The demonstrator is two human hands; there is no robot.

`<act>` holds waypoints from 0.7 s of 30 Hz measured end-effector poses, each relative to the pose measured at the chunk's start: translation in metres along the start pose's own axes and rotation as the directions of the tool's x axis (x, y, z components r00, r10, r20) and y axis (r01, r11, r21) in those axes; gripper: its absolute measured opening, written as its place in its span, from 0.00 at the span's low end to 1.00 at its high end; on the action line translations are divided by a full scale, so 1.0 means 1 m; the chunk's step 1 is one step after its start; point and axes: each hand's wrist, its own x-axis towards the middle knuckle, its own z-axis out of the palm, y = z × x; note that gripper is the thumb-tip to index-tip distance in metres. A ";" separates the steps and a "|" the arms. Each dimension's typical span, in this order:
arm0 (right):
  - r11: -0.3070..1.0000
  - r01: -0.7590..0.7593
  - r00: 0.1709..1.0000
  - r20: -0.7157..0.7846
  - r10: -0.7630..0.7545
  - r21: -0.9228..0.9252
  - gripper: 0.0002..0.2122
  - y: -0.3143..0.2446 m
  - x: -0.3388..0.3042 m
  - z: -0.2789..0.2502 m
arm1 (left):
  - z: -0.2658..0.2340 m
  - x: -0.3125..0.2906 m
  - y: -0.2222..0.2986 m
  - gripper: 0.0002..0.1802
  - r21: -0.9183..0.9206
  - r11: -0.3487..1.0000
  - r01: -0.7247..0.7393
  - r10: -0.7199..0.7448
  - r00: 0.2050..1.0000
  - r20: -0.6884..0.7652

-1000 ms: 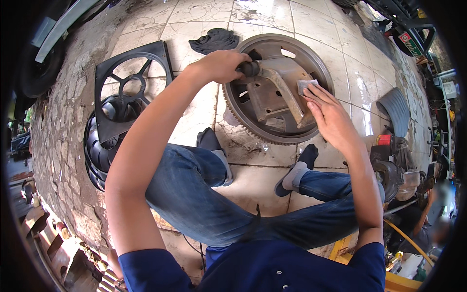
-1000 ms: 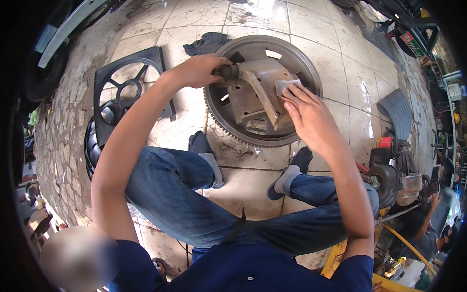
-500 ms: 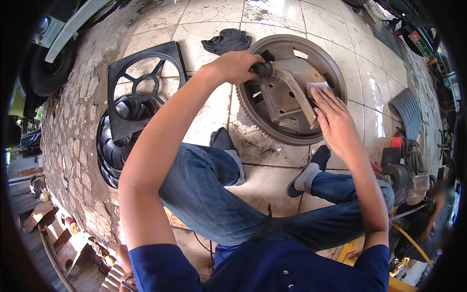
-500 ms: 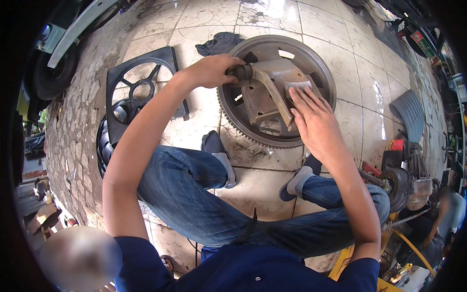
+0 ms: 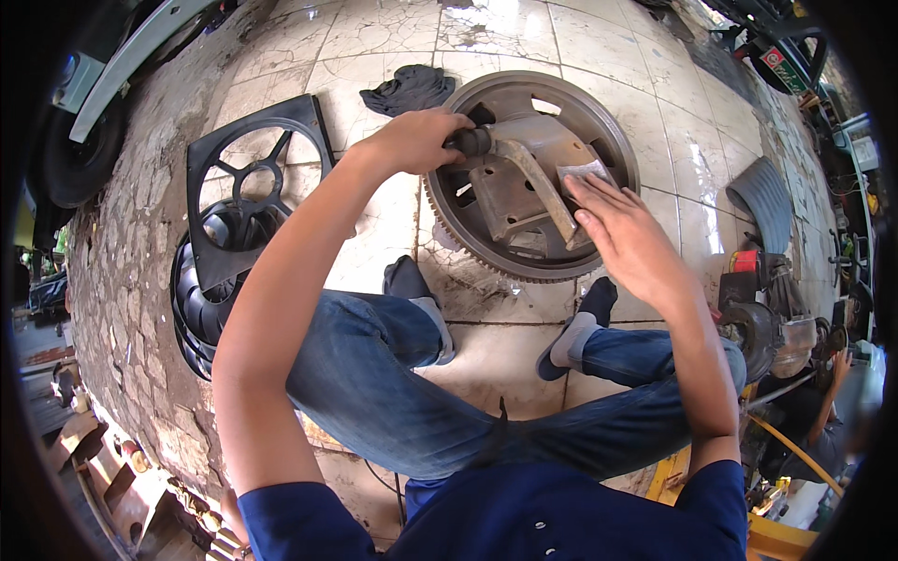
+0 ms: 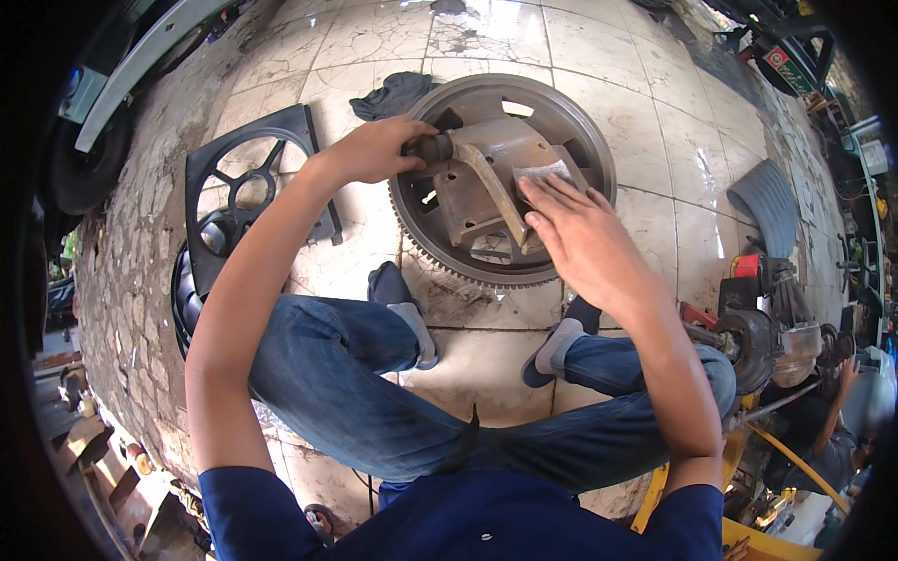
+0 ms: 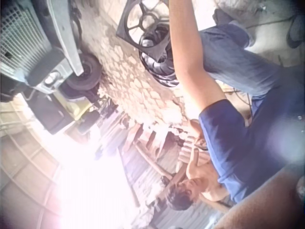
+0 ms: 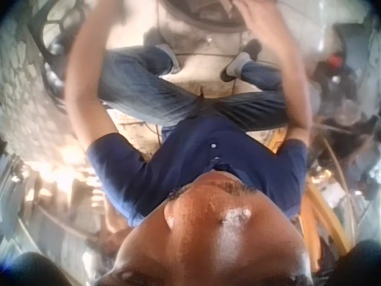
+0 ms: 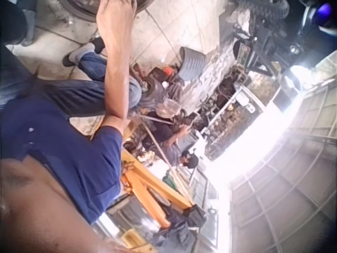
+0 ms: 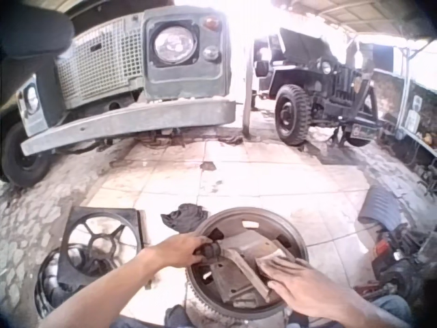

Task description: The person sits on the floor and sands a metal plate resting on a flywheel using a sanding block. The person repeatedly rubs the sanding block over the plate's surface and edges, occasionally repositioning the plate to access different areas.

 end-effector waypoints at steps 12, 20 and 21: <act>0.998 -0.026 1.000 -0.015 0.025 -0.051 0.20 0.009 0.001 0.008 | 0.001 0.000 0.000 0.30 -0.056 0.998 -0.018 0.016 0.999 -0.030; 0.997 -0.028 0.999 0.026 0.029 -0.067 0.20 0.001 -0.003 0.003 | 0.003 0.000 -0.002 0.30 -0.051 0.999 -0.014 0.012 1.000 -0.028; 0.997 -0.022 1.000 0.003 0.023 -0.079 0.20 0.006 0.000 0.007 | 0.003 0.001 -0.003 0.30 -0.049 0.999 -0.022 0.020 0.999 -0.028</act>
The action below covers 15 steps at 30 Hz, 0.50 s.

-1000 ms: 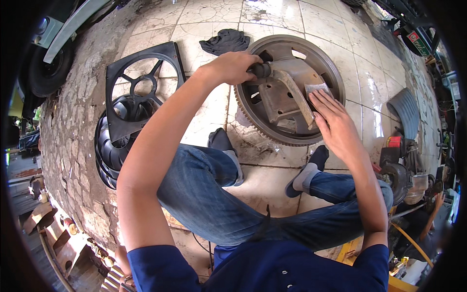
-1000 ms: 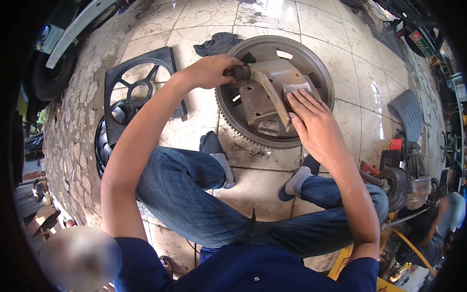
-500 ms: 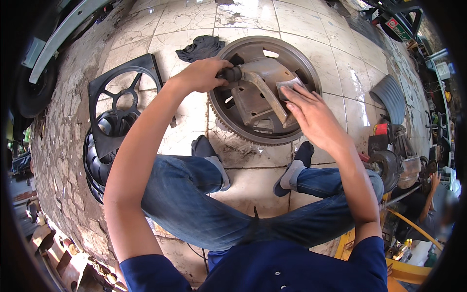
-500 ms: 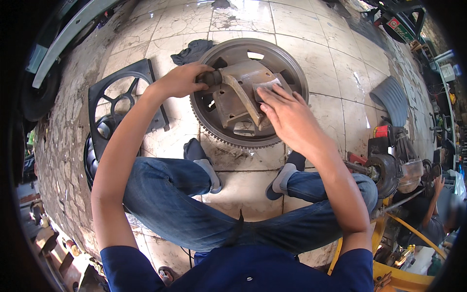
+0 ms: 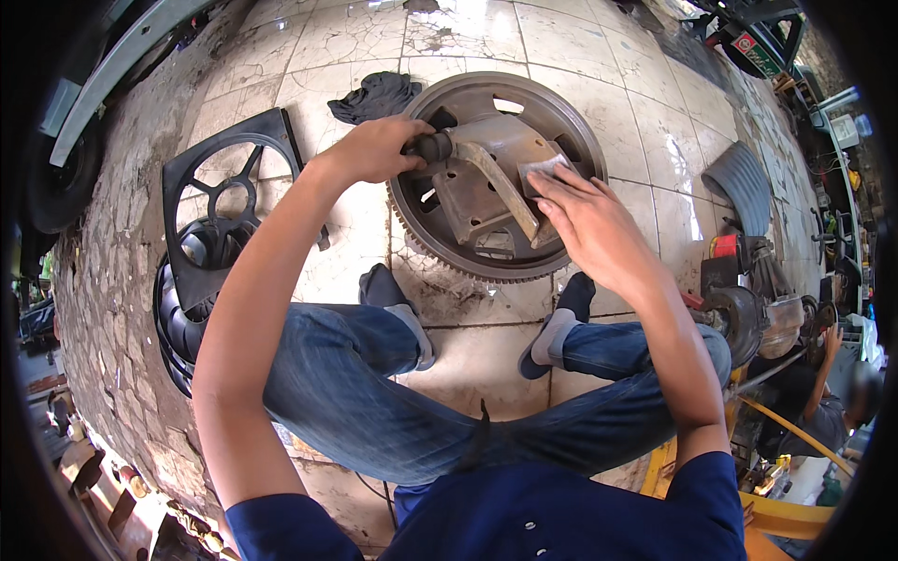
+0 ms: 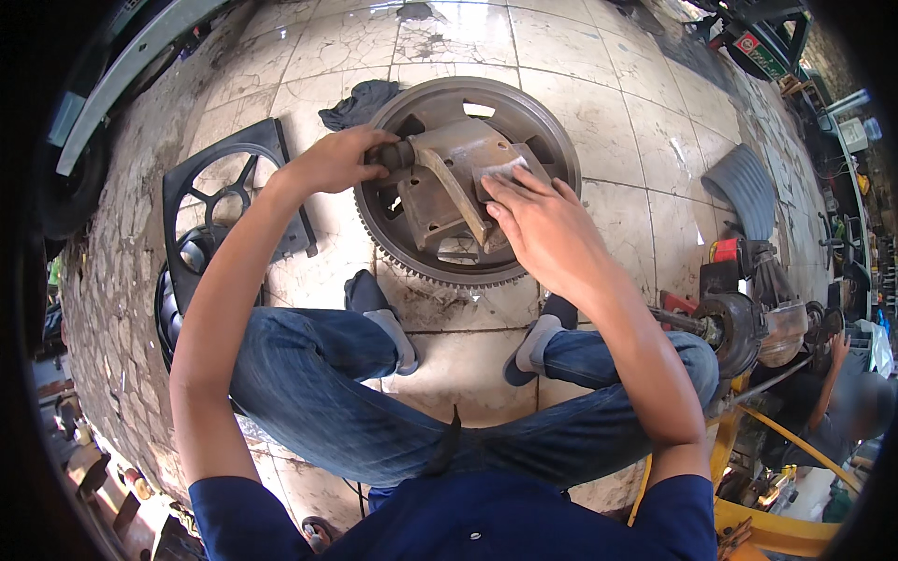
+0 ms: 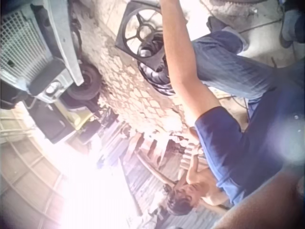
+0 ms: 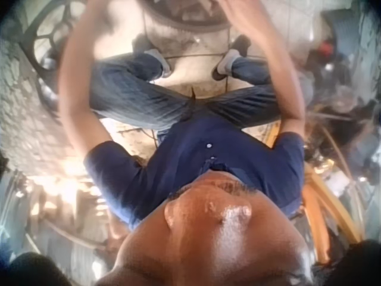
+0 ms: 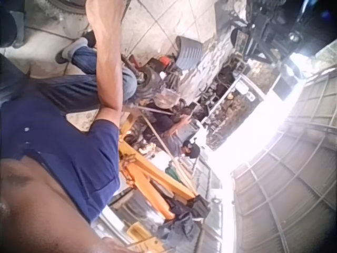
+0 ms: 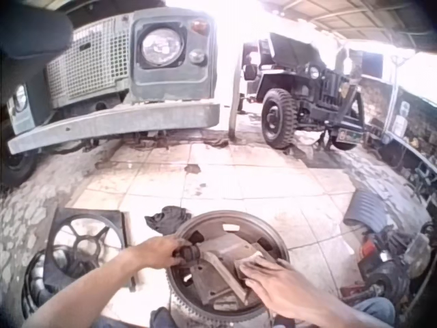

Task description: The person sits on the floor and sands a metal plate resting on a flywheel using a sanding block. The person repeatedly rubs the sanding block over the plate's surface and edges, occasionally repositioning the plate to access different areas.

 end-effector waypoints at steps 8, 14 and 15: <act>0.999 0.023 1.000 -0.001 -0.023 -0.024 0.19 -0.005 -0.001 -0.007 | 0.001 -0.001 0.001 0.33 0.021 1.000 -0.002 0.003 1.000 -0.020; 0.999 0.040 0.994 -0.096 -0.041 -0.017 0.18 -0.006 0.001 0.003 | 0.002 -0.006 0.001 0.36 0.033 0.997 -0.066 0.068 0.995 -0.073; 0.999 0.040 0.996 -0.078 -0.040 -0.010 0.18 -0.006 -0.001 -0.004 | 0.002 -0.006 0.000 0.37 0.028 0.998 -0.060 0.062 0.996 -0.069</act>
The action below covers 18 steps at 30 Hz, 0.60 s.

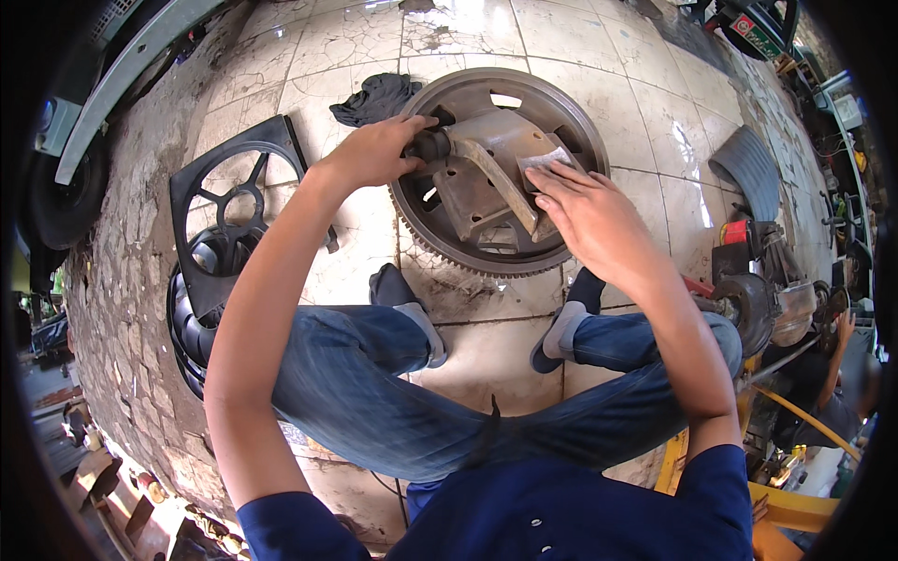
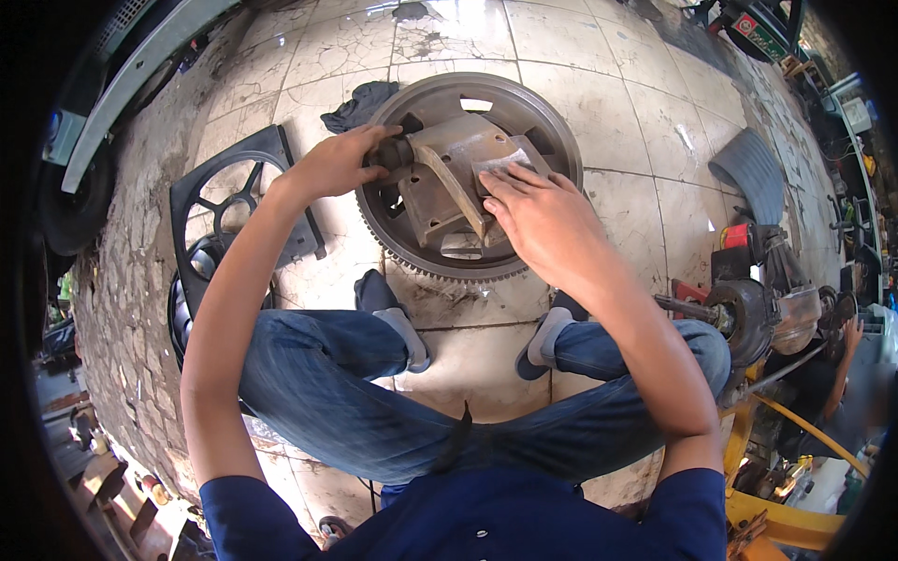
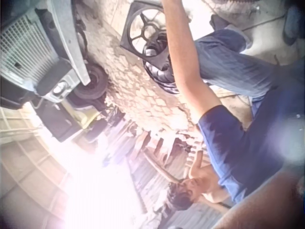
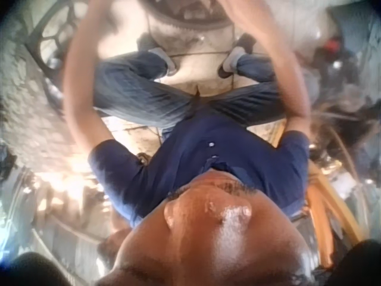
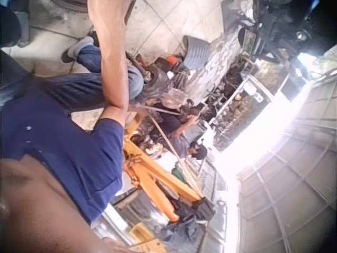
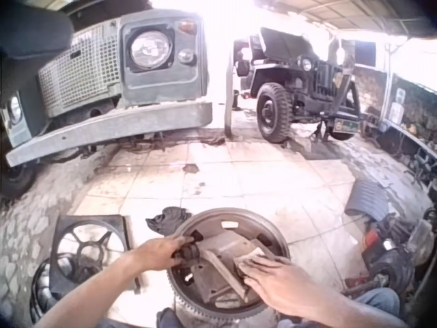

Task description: The person sits on the floor and sands a metal plate resting on a flywheel using a sanding block. The person repeatedly rubs the sanding block over the plate's surface and edges, occasionally repositioning the plate to access different areas.

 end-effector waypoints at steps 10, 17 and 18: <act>0.998 0.049 0.999 -0.008 -0.049 0.030 0.18 0.009 -0.003 0.004 | -0.009 0.005 0.004 0.35 -0.046 0.995 0.093 -0.089 0.991 0.097; 0.998 0.055 0.997 -0.052 -0.055 -0.013 0.18 0.012 -0.002 0.016 | -0.010 0.005 0.009 0.33 -0.028 0.988 0.152 -0.148 0.983 0.109; 0.999 0.038 0.999 -0.025 -0.037 0.017 0.18 0.009 -0.004 0.016 | -0.009 0.003 0.007 0.32 -0.020 0.990 0.137 -0.134 0.985 0.113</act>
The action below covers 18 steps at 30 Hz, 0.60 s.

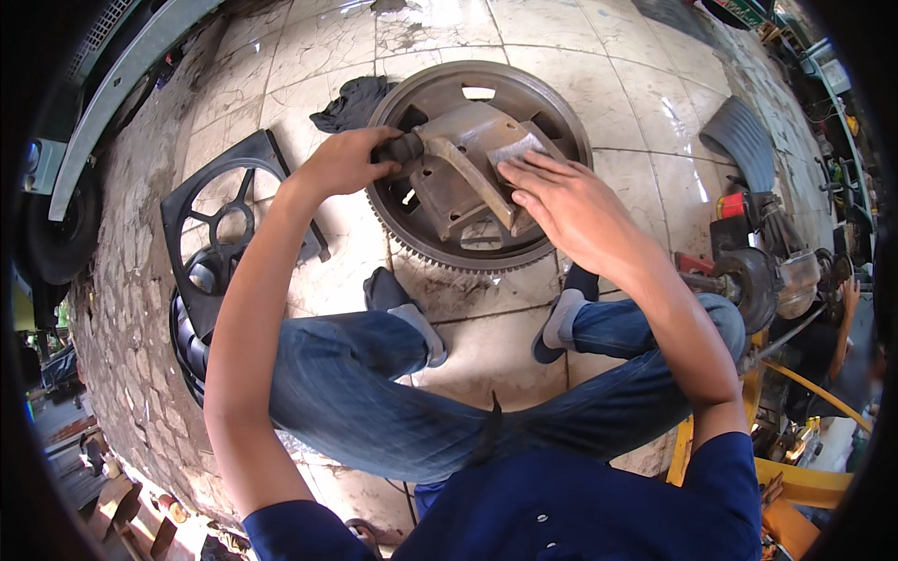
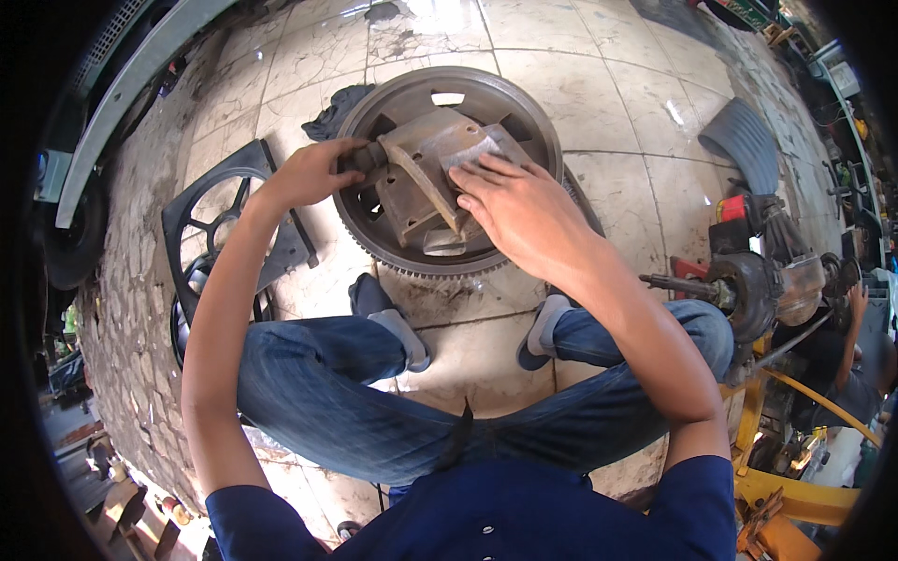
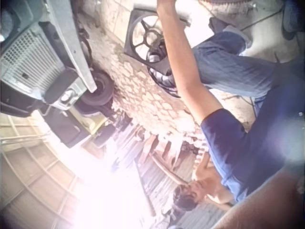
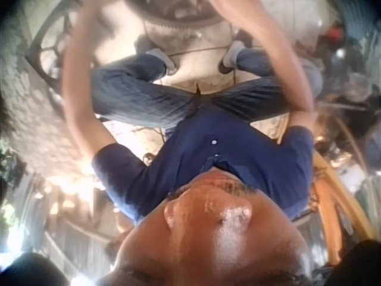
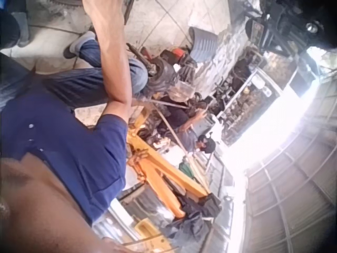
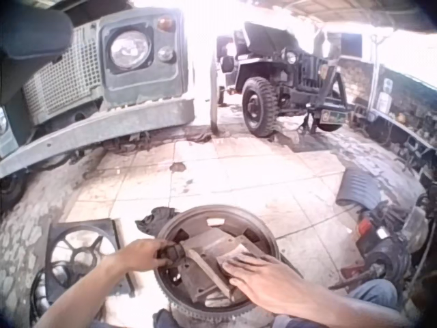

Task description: The person sits on the floor and sands a metal plate resting on a flywheel using a sanding block. The person repeatedly rubs the sanding block over the plate's surface and edges, occasionally repositioning the plate to access different areas.

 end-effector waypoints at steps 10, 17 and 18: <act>0.999 -0.046 0.996 0.080 0.046 0.005 0.17 -0.005 0.004 -0.015 | 0.006 0.002 -0.010 0.32 0.007 0.997 -0.075 0.076 0.995 -0.067; 0.998 0.011 0.997 -0.078 -0.015 -0.061 0.16 0.001 0.003 0.008 | 0.003 -0.002 -0.005 0.30 0.003 0.999 -0.045 0.045 0.997 -0.069; 0.997 0.005 0.998 -0.061 -0.010 -0.071 0.16 -0.004 0.001 0.004 | 0.005 -0.001 -0.009 0.30 0.012 0.997 -0.070 0.071 0.994 -0.085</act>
